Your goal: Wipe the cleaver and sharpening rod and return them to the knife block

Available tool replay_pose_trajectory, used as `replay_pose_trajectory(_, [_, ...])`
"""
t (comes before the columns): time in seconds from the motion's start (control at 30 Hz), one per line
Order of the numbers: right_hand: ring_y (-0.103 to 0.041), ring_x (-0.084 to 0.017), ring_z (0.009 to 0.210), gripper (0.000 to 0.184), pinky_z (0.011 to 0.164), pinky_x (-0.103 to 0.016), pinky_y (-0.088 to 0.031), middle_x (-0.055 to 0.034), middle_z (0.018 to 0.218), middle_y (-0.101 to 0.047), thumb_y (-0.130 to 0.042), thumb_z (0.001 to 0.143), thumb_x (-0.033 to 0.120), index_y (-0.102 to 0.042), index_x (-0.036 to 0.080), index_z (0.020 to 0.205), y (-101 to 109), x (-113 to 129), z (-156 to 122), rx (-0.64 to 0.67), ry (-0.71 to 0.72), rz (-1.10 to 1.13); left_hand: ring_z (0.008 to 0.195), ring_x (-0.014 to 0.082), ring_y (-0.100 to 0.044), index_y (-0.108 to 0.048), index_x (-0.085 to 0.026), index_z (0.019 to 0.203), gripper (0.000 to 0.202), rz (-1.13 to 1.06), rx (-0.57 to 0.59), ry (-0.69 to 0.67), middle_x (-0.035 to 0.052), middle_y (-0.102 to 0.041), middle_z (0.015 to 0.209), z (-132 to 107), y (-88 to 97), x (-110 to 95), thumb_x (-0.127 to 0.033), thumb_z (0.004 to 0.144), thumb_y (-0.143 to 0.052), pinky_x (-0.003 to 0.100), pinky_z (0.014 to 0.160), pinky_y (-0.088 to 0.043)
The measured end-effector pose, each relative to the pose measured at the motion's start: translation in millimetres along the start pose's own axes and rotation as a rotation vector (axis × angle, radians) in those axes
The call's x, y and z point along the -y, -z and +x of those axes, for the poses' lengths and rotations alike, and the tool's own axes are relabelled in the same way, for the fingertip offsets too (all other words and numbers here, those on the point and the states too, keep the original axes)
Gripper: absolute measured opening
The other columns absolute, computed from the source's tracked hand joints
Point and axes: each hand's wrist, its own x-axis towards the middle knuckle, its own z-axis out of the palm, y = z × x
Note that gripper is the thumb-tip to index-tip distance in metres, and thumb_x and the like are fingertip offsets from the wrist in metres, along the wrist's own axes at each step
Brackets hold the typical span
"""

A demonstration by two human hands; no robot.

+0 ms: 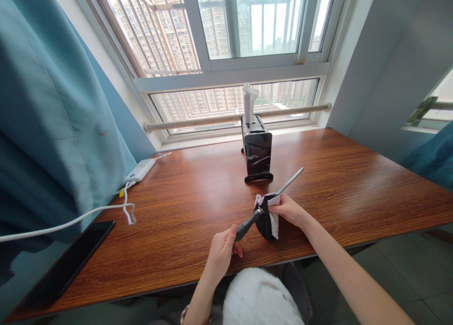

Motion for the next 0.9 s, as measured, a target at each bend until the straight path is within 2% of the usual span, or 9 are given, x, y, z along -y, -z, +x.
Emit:
replay_pose_trajectory(0.13, [-0.060,-0.019,0.081,0.026,0.082,-0.035,-0.043,-0.0049,0.082,-0.067,-0.072,0.062,0.020,-0.067,0.014,0.086,-0.2,-0.3,0.4,0.014,0.014,-0.001,0.041,0.0121,-0.047,-0.056,-0.012,0.058,0.055,-0.023,-0.002,0.011,0.0059,-0.054,0.043,-0.1,0.1,0.1,-0.052,0.084,-0.028,0.021,0.045,-0.034])
replay_pose_trajectory(0.47, [-0.058,-0.020,0.088,0.028,0.091,-0.040,-0.036,-0.0065,0.092,-0.065,-0.072,0.062,0.020,-0.065,0.014,0.088,-0.3,2.1,-1.7,0.064,0.046,0.000,0.039,0.0118,-0.046,-0.049,-0.014,0.046,0.058,-0.026,-0.026,0.001,0.0055,-0.051,0.038,-1.5,-1.2,0.1,-0.053,0.084,-0.028,0.021,0.045,-0.032])
replay_pose_trajectory(0.9, [-0.059,-0.020,0.086,0.027,0.088,-0.037,-0.039,-0.0049,0.085,-0.066,-0.072,0.061,0.021,-0.065,0.016,0.087,0.4,1.2,-2.1,0.063,0.046,-0.005,0.036,0.0117,-0.045,-0.049,-0.014,0.045,0.060,-0.032,-0.056,0.005,0.0060,-0.049,0.036,-2.4,-3.8,-3.3,-0.057,0.082,-0.028,0.021,0.043,-0.031])
